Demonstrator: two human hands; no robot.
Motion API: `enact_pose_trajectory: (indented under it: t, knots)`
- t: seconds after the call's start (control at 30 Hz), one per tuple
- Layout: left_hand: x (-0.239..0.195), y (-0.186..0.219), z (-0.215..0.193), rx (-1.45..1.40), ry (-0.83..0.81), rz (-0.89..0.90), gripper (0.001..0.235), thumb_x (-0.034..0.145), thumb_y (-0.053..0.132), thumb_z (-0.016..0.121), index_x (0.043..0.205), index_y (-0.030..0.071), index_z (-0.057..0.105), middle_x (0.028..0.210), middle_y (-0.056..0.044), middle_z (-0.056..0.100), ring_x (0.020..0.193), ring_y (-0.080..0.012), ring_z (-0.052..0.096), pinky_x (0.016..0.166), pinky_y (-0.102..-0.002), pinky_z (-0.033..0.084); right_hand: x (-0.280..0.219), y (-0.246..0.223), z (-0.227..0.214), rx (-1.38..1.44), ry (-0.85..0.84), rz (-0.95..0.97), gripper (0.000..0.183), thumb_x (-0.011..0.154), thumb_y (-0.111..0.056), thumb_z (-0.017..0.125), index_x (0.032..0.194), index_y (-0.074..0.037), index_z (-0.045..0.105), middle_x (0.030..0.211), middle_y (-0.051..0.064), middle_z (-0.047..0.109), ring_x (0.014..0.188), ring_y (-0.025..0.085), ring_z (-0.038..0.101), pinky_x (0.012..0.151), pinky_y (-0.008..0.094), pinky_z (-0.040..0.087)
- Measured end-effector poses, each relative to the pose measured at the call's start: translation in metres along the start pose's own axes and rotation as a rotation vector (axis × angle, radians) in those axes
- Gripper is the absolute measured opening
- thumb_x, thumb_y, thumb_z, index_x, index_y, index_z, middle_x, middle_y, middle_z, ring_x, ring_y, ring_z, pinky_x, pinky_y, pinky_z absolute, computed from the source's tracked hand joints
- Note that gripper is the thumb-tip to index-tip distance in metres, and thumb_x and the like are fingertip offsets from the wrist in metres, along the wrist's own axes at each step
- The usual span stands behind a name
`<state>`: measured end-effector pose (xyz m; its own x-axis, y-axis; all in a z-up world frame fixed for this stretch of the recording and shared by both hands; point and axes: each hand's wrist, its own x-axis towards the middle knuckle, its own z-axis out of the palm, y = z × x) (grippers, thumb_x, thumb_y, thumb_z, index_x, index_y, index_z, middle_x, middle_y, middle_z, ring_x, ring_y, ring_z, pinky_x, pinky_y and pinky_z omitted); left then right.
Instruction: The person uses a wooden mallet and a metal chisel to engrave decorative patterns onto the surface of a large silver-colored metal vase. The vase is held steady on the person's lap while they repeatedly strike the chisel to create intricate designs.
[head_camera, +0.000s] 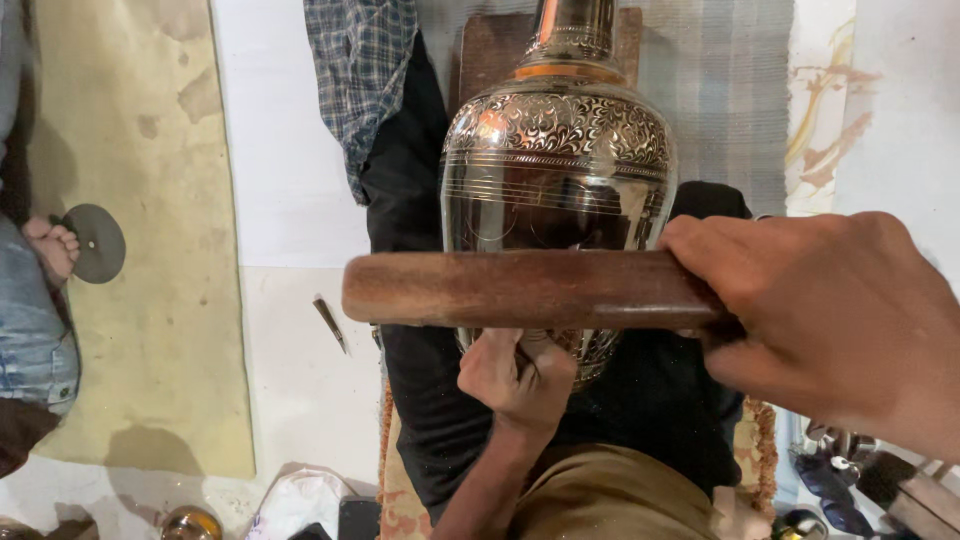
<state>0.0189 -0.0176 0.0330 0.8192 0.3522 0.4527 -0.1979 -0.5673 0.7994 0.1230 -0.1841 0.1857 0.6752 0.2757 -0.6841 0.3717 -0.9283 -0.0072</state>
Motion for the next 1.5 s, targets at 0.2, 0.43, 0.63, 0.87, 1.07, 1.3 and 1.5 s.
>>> enact_pose_trajectory:
  t: [0.2, 0.43, 0.63, 0.87, 1.07, 1.3, 1.5]
  knots:
    - [-0.001, 0.002, 0.003, -0.022, 0.034, -0.022, 0.021, 0.093, -0.011, 0.062, 0.113, -0.008, 0.066, 0.084, -0.011, 0.073, 0.064, -0.013, 0.069, 0.055, -0.026, 0.054, 0.001, -0.002, -0.002, 0.127, 0.02, 0.086, 0.051, 0.072, -0.033, 0.081, 0.119, -0.033, 0.062, 0.072, -0.008, 0.069, 0.064, 0.012, 0.069, 0.06, 0.031, 0.055]
    - [-0.003, 0.0, 0.005, -0.066, 0.032, -0.075, 0.01, 0.087, -0.009, 0.059, 0.089, -0.001, 0.065, 0.07, -0.006, 0.068, 0.053, -0.0119, 0.062, 0.053, -0.027, 0.05, -0.004, -0.02, -0.037, -0.184, -0.038, -0.074, 0.053, 0.073, -0.043, 0.078, 0.115, -0.022, 0.054, 0.075, -0.004, 0.062, 0.065, 0.015, 0.069, 0.054, 0.034, 0.055]
    - [0.009, 0.0, -0.002, -0.045, -0.064, 0.013, 0.018, 0.083, -0.007, 0.056, 0.096, -0.002, 0.068, 0.075, -0.009, 0.068, 0.058, -0.0174, 0.063, 0.057, -0.03, 0.051, 0.001, -0.027, -0.048, -0.244, -0.151, -0.069, 0.048, 0.084, -0.044, 0.071, 0.112, -0.013, 0.048, 0.077, -0.004, 0.06, 0.063, 0.012, 0.067, 0.052, 0.029, 0.055]
    - [0.018, -0.007, -0.006, -0.092, -0.231, -0.003, 0.031, 0.079, -0.009, 0.054, 0.103, 0.001, 0.071, 0.074, -0.008, 0.068, 0.06, -0.017, 0.066, 0.056, -0.03, 0.051, 0.002, -0.013, -0.032, -0.13, -0.067, 0.012, 0.042, 0.08, -0.034, 0.074, 0.113, -0.019, 0.053, 0.076, -0.005, 0.062, 0.06, 0.013, 0.065, 0.053, 0.031, 0.054]
    - [0.036, -0.016, -0.011, -0.094, -0.458, 0.162, 0.034, 0.073, -0.004, 0.062, 0.106, 0.001, 0.067, 0.074, -0.007, 0.068, 0.061, -0.0177, 0.069, 0.057, -0.031, 0.055, 0.003, 0.011, 0.007, 0.059, -0.073, 0.114, 0.031, 0.079, -0.029, 0.075, 0.105, -0.023, 0.06, 0.072, -0.006, 0.064, 0.058, 0.012, 0.066, 0.059, 0.031, 0.053]
    - [0.082, -0.01, -0.024, -0.14, -0.889, 0.192, 0.047, 0.069, -0.002, 0.066, 0.115, 0.004, 0.061, 0.076, -0.009, 0.064, 0.065, -0.0226, 0.063, 0.061, -0.04, 0.053, 0.0, 0.046, 0.115, 0.599, 0.121, 0.242, 0.05, 0.068, -0.014, 0.085, 0.114, -0.019, 0.067, 0.07, 0.002, 0.063, 0.055, 0.016, 0.063, 0.053, 0.035, 0.052]
    - [0.115, -0.013, -0.005, -0.082, -1.139, 0.393, 0.068, 0.066, -0.009, 0.061, 0.13, 0.016, 0.067, 0.053, -0.001, 0.055, 0.039, -0.0141, 0.044, 0.039, -0.033, 0.037, -0.009, 0.004, 0.229, 1.436, 0.515, 0.229, 0.039, 0.068, -0.008, 0.086, 0.104, -0.002, 0.071, 0.086, 0.004, 0.073, 0.077, 0.011, 0.067, 0.07, 0.028, 0.056]
